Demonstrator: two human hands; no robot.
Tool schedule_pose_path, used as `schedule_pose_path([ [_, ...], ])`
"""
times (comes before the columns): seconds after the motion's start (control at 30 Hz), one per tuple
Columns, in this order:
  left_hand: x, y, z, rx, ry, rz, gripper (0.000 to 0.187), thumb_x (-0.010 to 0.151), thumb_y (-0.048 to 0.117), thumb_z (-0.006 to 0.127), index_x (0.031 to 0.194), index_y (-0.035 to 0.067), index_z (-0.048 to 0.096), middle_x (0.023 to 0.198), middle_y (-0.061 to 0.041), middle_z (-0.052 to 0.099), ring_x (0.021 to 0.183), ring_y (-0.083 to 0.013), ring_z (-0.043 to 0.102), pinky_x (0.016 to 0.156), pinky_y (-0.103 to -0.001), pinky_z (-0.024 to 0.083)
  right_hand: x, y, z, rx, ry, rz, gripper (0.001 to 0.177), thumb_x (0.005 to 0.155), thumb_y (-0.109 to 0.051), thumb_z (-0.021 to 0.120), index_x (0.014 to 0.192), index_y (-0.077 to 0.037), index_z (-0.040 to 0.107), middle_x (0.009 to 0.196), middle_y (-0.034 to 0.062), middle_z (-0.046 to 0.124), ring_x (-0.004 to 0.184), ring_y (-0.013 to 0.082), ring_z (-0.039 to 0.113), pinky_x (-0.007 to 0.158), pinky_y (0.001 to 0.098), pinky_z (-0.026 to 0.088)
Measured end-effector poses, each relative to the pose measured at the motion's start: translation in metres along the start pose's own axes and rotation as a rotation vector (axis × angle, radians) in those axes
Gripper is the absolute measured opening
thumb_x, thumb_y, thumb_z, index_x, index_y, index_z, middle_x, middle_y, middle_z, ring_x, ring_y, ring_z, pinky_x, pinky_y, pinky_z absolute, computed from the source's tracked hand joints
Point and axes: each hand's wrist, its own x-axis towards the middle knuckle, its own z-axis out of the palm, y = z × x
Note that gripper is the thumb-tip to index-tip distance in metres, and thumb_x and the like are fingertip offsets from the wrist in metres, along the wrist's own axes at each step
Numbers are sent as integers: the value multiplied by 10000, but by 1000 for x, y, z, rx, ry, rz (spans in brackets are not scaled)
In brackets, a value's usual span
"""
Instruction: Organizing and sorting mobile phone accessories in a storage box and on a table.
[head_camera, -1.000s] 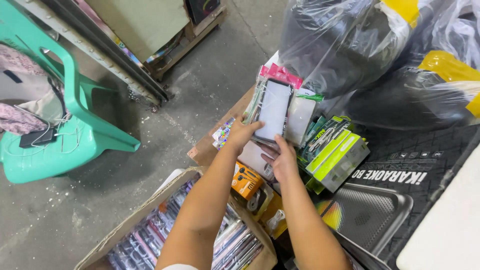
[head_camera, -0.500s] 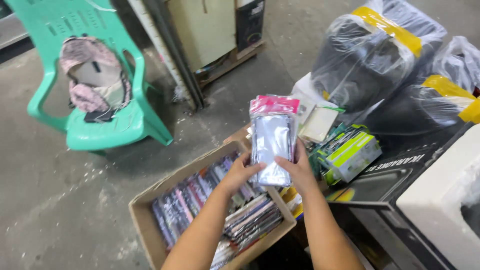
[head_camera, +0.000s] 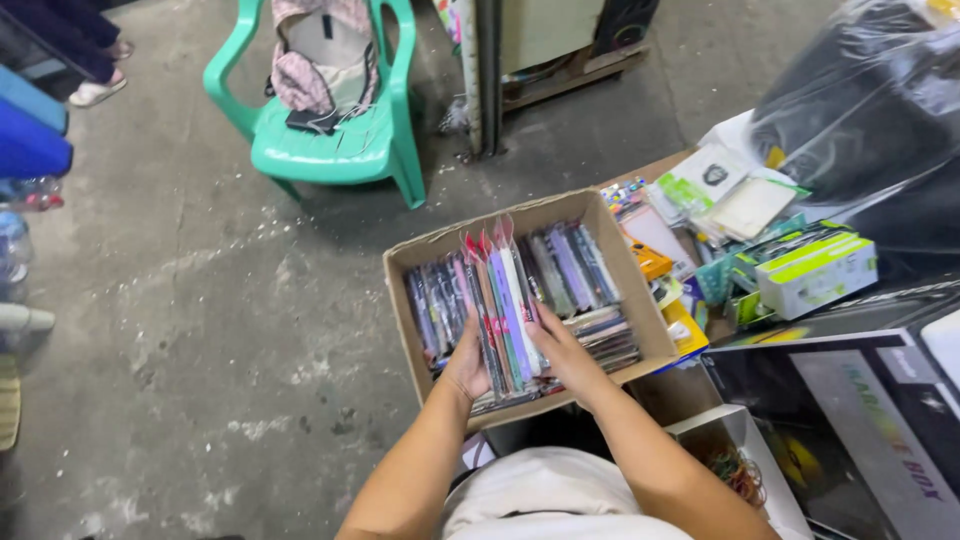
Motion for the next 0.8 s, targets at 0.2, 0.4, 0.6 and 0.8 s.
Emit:
schedule_pose_path([
  [0.2, -39, 2, -28, -55, 36, 46, 832, 864, 674, 626, 1412, 51, 555, 1341, -172, 657, 1183, -308, 665, 1040, -489, 541, -4, 22, 23, 41, -63, -113, 698, 933, -245, 674, 1555, -66, 413, 1461, 103, 565, 1298, 173, 541, 1076, 300, 416],
  [0.4, -62, 20, -40, -60, -1, 138, 899, 823, 686, 687, 1420, 27, 550, 1354, -171, 657, 1213, -300, 655, 1062, -470, 533, 6, 19, 53, 23, -98, -119, 658, 911, -217, 713, 1508, -44, 499, 1378, 124, 628, 1215, 181, 590, 1033, 303, 459],
  [0.6, -85, 41, -41, -112, -1, 222, 948, 785, 698, 715, 1425, 21, 540, 1340, -173, 659, 1188, -302, 668, 1027, -468, 553, 18, 8, 86, -209, -38, -273, 665, 890, -263, 729, 1497, -82, 524, 1326, 89, 637, 1102, 182, 615, 983, 316, 492],
  [0.8, -106, 66, -49, -333, -286, 270, 875, 872, 704, 688, 1452, 73, 513, 1062, -193, 712, 953, -326, 710, 866, -479, 604, 46, 44, 89, 128, 158, -458, 640, 1009, -231, 639, 1579, -77, 393, 1427, 99, 537, 1267, 163, 519, 1115, 310, 387],
])
